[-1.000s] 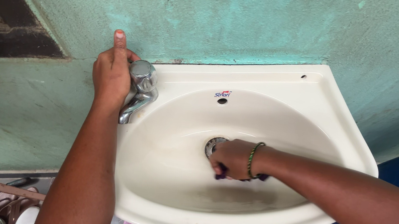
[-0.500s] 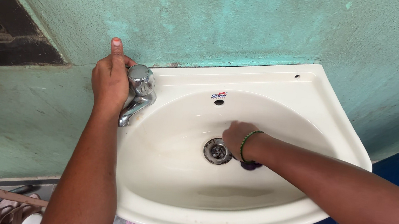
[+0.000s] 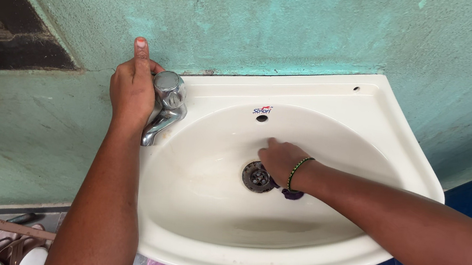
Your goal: The person cleans a white porcelain sink and a chrome faucet using a purple cloth, wiping the interior basin and the outer edges of the sink.
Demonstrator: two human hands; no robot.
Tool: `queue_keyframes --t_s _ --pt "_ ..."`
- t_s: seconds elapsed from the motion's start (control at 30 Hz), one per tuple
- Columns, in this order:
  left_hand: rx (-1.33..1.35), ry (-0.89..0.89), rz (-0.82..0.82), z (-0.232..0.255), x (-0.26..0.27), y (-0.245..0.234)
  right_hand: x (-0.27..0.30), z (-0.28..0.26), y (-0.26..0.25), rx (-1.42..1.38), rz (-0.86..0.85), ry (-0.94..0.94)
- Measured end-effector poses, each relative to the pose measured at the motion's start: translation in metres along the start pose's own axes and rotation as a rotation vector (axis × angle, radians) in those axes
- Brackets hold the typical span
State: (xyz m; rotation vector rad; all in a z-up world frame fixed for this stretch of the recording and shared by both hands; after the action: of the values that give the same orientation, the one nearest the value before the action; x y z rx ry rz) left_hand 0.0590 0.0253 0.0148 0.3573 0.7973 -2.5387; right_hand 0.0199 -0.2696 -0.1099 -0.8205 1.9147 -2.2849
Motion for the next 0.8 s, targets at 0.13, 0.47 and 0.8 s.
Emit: queue_keyframes --t_s 0.13,0.47,0.8 --pt "0.012 0.055 0.007 0.004 -0.001 0.0 0.001 -0.018 -0.006 -0.131 0.24 -0.212" --pt "0.033 0.053 0.013 0.005 0.001 -0.002 0.027 -0.037 -0.017 -0.252 -0.241 -0.303" --pt "-0.003 -0.011 -0.024 0.005 0.001 0.0 0.011 0.013 -0.022 -0.02 -0.057 0.018"
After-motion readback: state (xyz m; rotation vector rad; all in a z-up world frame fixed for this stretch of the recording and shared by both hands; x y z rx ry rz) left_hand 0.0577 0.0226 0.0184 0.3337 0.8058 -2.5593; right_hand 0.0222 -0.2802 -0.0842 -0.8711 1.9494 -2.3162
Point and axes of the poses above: each hand's wrist, its own x-axis away from the middle knuckle, its own y-axis out of the palm, z = x × y, the point moved 6 cm from there along -x, towards the middle knuckle, and after that the axes turned 7 degrees about y, right-handed, at the moved point
